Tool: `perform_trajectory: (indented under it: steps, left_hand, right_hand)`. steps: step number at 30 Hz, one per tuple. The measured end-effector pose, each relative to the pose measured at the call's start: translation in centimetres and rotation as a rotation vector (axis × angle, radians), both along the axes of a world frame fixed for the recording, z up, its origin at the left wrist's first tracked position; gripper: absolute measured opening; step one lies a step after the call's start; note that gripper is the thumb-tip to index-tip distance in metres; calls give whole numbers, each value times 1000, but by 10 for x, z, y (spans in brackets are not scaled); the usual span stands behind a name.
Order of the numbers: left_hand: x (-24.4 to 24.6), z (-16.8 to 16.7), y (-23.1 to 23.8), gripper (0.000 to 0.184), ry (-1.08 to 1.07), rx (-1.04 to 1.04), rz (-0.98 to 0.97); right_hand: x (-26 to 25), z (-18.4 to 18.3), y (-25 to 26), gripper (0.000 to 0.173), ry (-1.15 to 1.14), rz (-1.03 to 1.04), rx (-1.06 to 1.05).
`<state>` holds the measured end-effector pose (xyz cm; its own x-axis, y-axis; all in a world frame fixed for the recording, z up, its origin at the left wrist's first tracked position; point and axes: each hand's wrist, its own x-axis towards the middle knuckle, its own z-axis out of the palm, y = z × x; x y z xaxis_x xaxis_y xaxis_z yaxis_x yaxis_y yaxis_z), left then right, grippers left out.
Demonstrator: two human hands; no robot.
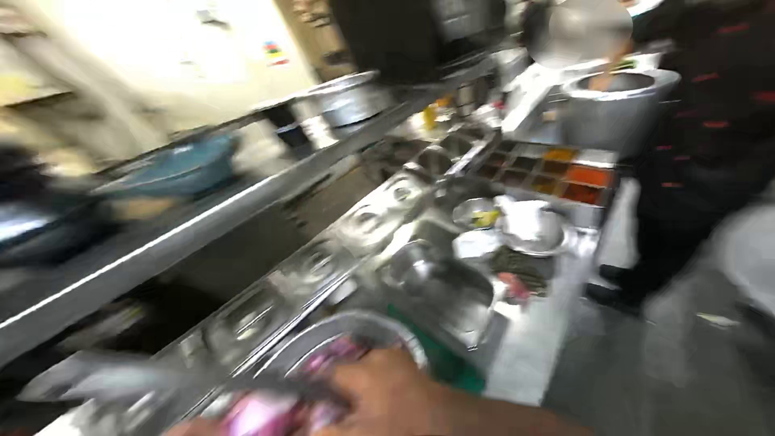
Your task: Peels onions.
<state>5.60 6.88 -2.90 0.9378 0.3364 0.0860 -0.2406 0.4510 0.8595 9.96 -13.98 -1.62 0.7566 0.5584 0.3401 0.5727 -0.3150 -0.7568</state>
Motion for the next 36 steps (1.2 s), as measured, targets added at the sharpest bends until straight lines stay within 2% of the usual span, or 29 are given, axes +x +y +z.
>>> perform_trajectory:
  steps: [2,4,7,10,13,15,20,22,28,36]
  left_hand:
    - [8,22,-36,76,106,-11,160]
    - [15,27,-46,77,133,-10,218]
    - [11,23,-42,78,14,112,186]
    - [3,22,-41,75,-138,283,187]
    - [-1,24,-43,76,-200,320,206]
    - [-4,25,-46,77,-188,244,169]
    - [-9,34,-56,74,29,-232,48]
    - [-11,35,-55,71,81,-319,-11]
    - [-15,36,-52,70,124,-248,-187]
    - [-17,39,-51,68,109,-252,-249]
  right_hand:
    - [1,1,-3,61,-32,-10,60]
    - [6,-7,2,65,-133,-33,129]
    - [10,-12,9,65,-271,-22,197]
    - [8,-8,13,62,-267,23,224]
    - [4,-5,16,63,-291,49,221]
    - [2,-5,18,63,-335,44,214]
    - [7,-6,18,61,-395,59,223]
    - [8,-5,17,62,-418,70,205]
    - [12,0,13,62,-473,126,126]
    - [10,2,10,59,-500,129,112]
